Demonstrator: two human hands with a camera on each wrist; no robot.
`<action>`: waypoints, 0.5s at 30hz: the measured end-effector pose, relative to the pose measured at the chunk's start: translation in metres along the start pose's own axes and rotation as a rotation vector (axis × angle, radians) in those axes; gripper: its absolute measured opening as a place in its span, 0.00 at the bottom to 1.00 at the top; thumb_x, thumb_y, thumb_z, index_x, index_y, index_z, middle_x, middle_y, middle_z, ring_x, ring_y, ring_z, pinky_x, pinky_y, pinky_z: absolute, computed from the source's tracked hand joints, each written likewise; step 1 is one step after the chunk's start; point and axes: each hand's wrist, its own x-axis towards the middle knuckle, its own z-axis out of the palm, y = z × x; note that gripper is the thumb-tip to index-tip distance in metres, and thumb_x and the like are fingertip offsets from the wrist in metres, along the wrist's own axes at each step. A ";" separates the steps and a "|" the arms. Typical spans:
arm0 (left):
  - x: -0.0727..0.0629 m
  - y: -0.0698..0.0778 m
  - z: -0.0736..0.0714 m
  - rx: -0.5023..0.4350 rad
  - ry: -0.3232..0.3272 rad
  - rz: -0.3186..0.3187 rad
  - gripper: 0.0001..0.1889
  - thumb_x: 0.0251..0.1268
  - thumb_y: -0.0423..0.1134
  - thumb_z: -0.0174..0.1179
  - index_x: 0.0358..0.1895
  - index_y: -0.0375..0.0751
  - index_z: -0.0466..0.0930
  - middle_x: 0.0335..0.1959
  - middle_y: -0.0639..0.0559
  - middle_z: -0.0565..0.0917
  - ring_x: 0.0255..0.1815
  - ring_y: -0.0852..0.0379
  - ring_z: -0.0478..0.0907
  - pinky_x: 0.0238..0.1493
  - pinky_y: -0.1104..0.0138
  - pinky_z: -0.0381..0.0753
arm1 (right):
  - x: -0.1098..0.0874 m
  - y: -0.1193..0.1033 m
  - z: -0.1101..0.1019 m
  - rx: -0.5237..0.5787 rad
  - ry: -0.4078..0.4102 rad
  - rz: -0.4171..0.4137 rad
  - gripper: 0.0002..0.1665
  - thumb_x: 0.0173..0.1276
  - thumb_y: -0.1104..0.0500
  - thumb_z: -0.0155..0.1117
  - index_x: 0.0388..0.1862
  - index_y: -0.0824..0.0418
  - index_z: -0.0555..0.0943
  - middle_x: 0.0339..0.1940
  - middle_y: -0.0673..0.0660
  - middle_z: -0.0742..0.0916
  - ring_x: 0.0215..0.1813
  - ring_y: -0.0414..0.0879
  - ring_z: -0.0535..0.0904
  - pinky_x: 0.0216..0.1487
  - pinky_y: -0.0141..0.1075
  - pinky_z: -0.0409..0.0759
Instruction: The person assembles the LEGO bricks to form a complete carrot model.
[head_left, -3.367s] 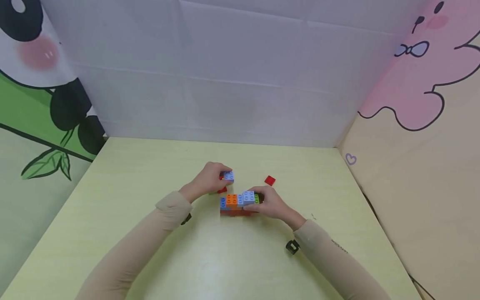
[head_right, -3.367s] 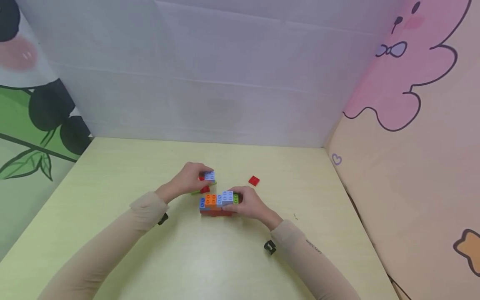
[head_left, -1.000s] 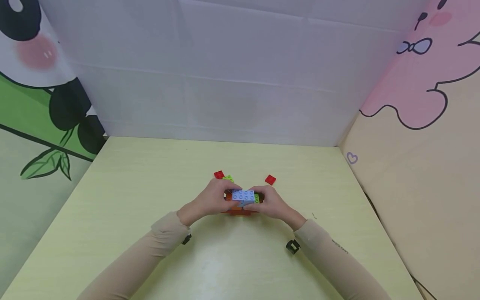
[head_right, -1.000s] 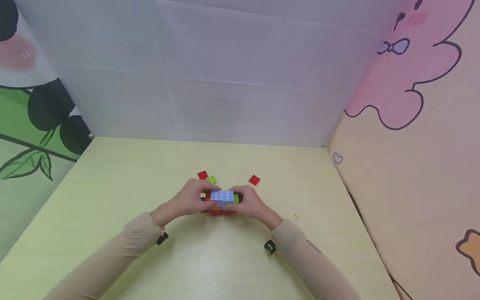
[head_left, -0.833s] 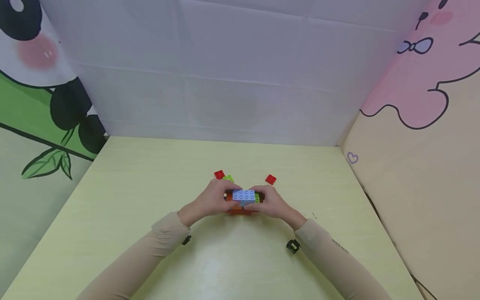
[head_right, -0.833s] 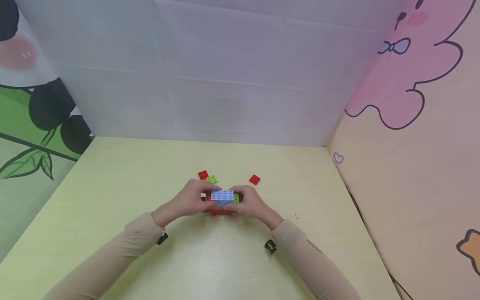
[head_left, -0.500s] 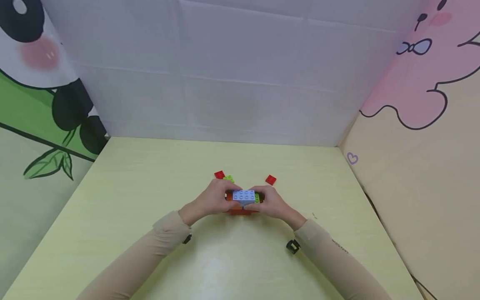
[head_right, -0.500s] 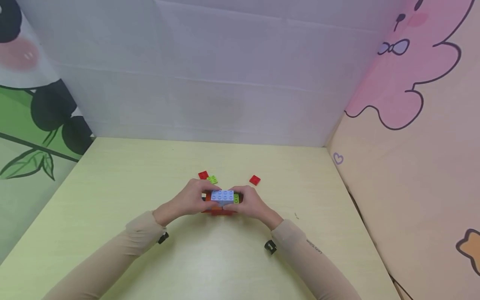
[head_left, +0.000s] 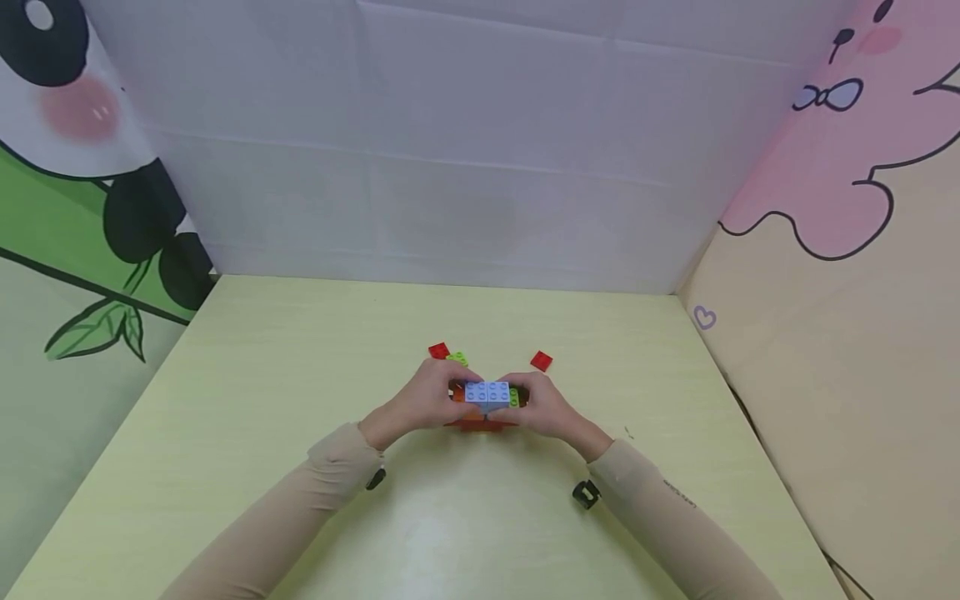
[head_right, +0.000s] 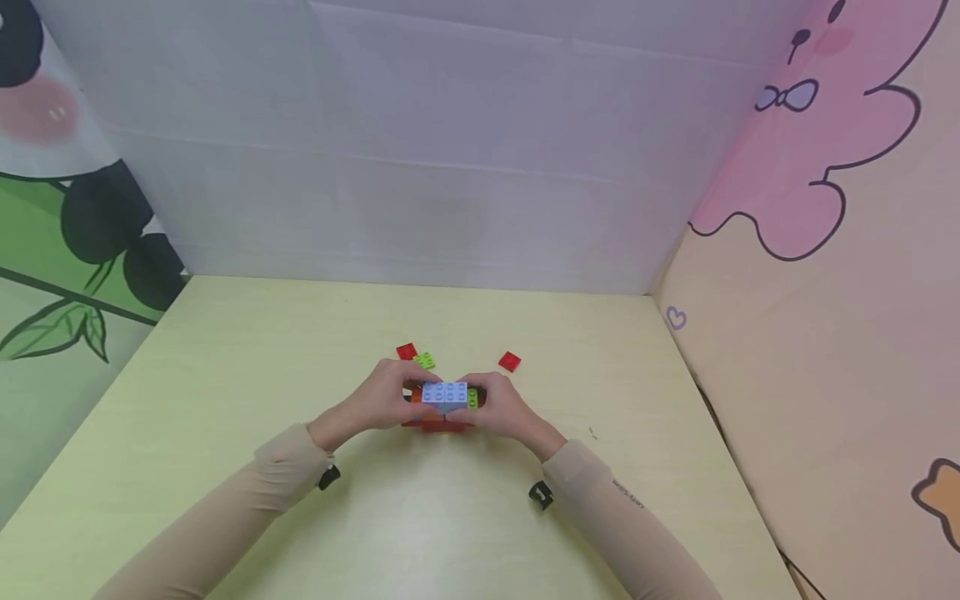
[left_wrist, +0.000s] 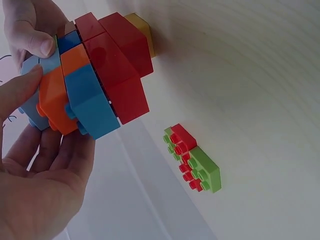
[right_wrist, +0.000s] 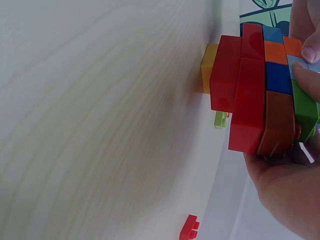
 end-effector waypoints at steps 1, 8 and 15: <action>0.000 -0.001 0.000 -0.007 0.000 0.001 0.16 0.50 0.38 0.73 0.45 0.41 0.85 0.38 0.58 0.82 0.37 0.60 0.76 0.38 0.70 0.78 | 0.000 0.000 0.000 0.002 -0.001 -0.001 0.19 0.56 0.65 0.73 0.47 0.68 0.82 0.40 0.55 0.83 0.41 0.54 0.76 0.44 0.49 0.76; 0.003 -0.003 0.001 -0.045 -0.009 -0.036 0.15 0.49 0.38 0.73 0.43 0.43 0.86 0.37 0.59 0.81 0.37 0.59 0.76 0.38 0.68 0.78 | 0.000 0.000 0.000 -0.003 -0.002 0.004 0.19 0.57 0.65 0.73 0.47 0.68 0.81 0.41 0.56 0.83 0.42 0.55 0.76 0.45 0.48 0.76; 0.001 -0.005 0.006 -0.089 0.015 -0.077 0.16 0.49 0.40 0.74 0.43 0.45 0.86 0.37 0.60 0.81 0.37 0.58 0.76 0.38 0.66 0.78 | -0.001 0.000 0.001 -0.007 0.010 0.016 0.18 0.57 0.65 0.73 0.47 0.67 0.81 0.41 0.55 0.83 0.42 0.54 0.76 0.45 0.47 0.76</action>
